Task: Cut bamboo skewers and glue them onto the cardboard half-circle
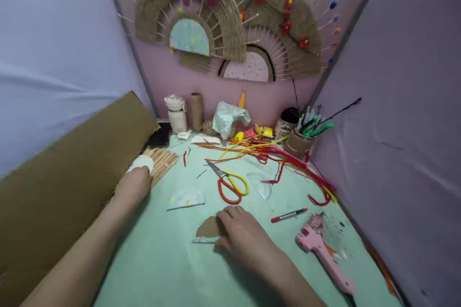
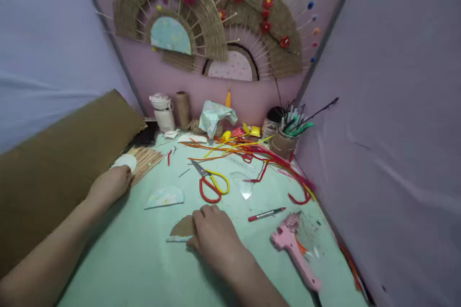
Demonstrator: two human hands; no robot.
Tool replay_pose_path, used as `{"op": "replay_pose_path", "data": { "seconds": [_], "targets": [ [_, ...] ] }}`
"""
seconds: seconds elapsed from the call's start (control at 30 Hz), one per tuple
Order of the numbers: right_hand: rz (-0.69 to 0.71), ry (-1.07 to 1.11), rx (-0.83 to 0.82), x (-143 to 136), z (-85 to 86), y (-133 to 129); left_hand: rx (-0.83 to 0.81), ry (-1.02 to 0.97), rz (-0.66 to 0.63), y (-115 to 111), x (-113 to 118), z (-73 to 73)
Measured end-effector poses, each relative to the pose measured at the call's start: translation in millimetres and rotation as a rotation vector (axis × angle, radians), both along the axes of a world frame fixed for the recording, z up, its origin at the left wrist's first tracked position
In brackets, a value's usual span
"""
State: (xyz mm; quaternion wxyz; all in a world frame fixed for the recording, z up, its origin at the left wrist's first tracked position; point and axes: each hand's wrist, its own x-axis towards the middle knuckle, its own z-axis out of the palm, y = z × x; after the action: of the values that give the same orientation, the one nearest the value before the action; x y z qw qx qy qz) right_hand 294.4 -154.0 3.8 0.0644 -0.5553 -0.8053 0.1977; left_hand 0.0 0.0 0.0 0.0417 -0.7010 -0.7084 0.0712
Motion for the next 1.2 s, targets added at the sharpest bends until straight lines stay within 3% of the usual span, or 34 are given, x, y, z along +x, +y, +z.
{"op": "replay_pose_path", "data": {
  "seconds": [0.17, 0.47, 0.73, 1.2],
  "targets": [
    [-0.025, 0.038, -0.003, 3.6, 3.8, 1.4, 0.085, -0.033, -0.014, -1.3, -1.1, -5.4],
    [0.014, 0.209, -0.001, 4.2, -16.6, -2.2, 0.174, -0.129, -0.064, -8.7, -11.1, -10.9],
    [0.07, 0.208, 0.089, 8.0, -27.2, -0.6, 0.101, -0.145, -0.013, -10.8, -7.9, -10.6],
    [0.055, 0.166, 0.053, 3.8, -21.1, -2.6, 0.077, 0.026, -0.026, -12.8, -3.0, -12.4]
  ]
}}
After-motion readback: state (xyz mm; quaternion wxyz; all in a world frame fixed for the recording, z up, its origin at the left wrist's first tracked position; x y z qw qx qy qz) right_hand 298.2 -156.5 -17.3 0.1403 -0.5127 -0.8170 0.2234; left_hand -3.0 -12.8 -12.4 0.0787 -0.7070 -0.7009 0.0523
